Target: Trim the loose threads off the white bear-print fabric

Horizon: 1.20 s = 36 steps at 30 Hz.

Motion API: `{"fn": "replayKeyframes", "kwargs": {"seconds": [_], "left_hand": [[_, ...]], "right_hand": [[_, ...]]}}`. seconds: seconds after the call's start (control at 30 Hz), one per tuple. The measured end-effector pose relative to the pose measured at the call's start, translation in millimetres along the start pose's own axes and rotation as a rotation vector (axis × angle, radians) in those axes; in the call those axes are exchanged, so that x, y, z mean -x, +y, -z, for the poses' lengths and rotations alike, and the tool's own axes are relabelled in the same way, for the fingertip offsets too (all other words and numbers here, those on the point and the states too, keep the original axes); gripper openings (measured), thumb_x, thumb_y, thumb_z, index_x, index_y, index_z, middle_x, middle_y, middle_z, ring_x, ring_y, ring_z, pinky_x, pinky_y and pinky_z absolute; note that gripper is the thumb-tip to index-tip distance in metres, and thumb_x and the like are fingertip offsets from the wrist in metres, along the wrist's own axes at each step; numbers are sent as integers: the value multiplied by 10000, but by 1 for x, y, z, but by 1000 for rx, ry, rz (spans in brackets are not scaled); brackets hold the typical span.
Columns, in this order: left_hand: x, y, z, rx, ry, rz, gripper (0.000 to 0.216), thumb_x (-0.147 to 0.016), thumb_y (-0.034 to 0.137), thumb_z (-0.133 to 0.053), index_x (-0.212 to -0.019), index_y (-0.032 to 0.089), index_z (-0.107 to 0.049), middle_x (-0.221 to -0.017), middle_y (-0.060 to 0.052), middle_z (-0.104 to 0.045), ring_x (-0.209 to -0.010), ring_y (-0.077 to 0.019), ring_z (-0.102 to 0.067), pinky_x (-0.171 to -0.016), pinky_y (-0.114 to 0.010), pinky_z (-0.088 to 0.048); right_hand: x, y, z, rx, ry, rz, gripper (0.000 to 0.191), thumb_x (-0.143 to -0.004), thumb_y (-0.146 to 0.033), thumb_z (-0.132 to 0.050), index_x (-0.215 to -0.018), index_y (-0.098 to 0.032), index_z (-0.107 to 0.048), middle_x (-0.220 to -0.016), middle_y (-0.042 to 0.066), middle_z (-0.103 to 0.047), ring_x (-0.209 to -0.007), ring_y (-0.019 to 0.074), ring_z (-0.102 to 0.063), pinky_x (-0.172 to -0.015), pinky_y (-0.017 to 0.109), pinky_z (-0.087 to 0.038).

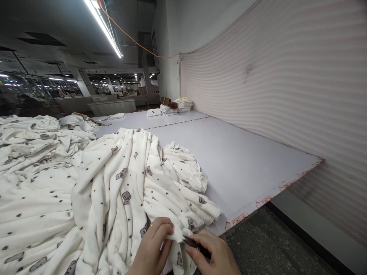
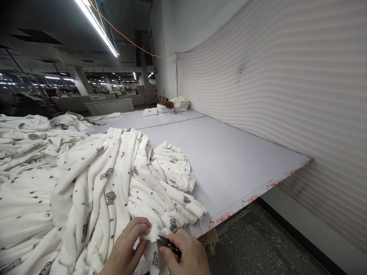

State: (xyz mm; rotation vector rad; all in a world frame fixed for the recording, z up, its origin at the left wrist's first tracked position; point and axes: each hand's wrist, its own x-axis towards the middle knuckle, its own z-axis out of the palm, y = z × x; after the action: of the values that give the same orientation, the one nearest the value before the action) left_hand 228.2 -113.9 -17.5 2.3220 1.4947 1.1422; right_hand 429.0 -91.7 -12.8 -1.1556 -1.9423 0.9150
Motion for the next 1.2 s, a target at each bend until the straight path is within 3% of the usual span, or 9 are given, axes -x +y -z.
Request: {"fn": "replayKeyframes", "kwargs": {"seconds": [0.27, 0.37, 0.47, 0.57, 0.73, 0.87, 0.97, 1.1, 1.2], "left_hand": [[-3, 0, 3, 48, -58, 20, 246, -799, -1, -391, -890, 219, -457, -917, -51, -564, -850, -179, -561, -739, -259, -454], [-5, 2, 5, 81, -46, 88, 205, -800, 44, -436, -892, 209, -516, -895, -56, -580, -852, -198, -550, -753, -287, -435], [-11, 5, 8, 281, -124, 335, 147, -838, 182, -502, -947, 190, -600, -875, -59, -621, -807, -202, -547, -735, -299, -421], [-17, 9, 9, 756, -272, 695, 218, -811, 368, -610, -868, 159, -642, -749, -22, -617, -698, -165, -534, -630, -247, -394], [-22, 16, 9, 1255, -187, 953, 330, -703, 433, -746, -803, 146, -617, -675, 16, -583, -605, -115, -507, -576, -204, -349], [-23, 19, 11, 1355, -162, 989, 265, -676, 350, -770, -770, 144, -633, -678, 5, -585, -653, -135, -540, -625, -218, -379], [-22, 16, 11, 1317, -205, 989, 294, -653, 373, -775, -771, 138, -644, -692, -6, -589, -686, -152, -539, -641, -227, -387], [-17, 11, 9, 988, -299, 843, 409, -694, 532, -711, -730, 134, -626, -631, 26, -512, -639, -132, -465, -597, -221, -344], [-15, 12, 8, 724, -281, 703, 387, -756, 531, -653, -870, 163, -618, -615, 64, -430, -608, -118, -394, -574, -217, -313]], "right_hand": [[-5, -2, -2, -18, -46, -50, 167, -778, -313, -608, -704, -254, -746, -647, 2, -646, -635, 177, -617, -558, 217, -368], [-3, 3, -9, -91, 27, -84, 156, -746, -320, -647, -847, -255, -746, -786, 20, -700, -702, 196, -640, -614, 224, -437], [-4, 9, -20, -127, 172, -100, 246, -723, -304, -663, -955, -238, -706, -889, 30, -706, -721, 195, -639, -628, 229, -470], [-12, 12, -30, -171, 231, -97, 145, -814, -321, -581, -792, -208, -669, -730, 26, -682, -698, 198, -638, -611, 231, -470], [-15, 9, -39, -374, 294, -38, 177, -846, -359, -590, -915, -205, -642, -821, 40, -700, -758, 190, -678, -673, 216, -514], [-13, 5, -47, -292, 306, 177, 181, -831, -363, -631, -959, -251, -691, -904, 46, -706, -842, 199, -668, -750, 236, -516], [-12, 6, -53, -243, 329, 217, 160, -862, -345, -596, -945, -257, -701, -854, 39, -700, -795, 184, -667, -713, 229, -520], [-10, 8, -58, -124, 367, 180, 197, -895, -329, -497, -867, -227, -663, -725, 26, -683, -648, 172, -648, -624, 223, -495], [-10, 5, -60, -116, 384, 85, 261, -930, -370, -426, -842, -211, -613, -672, 18, -659, -594, 159, -626, -585, 209, -472]]}}
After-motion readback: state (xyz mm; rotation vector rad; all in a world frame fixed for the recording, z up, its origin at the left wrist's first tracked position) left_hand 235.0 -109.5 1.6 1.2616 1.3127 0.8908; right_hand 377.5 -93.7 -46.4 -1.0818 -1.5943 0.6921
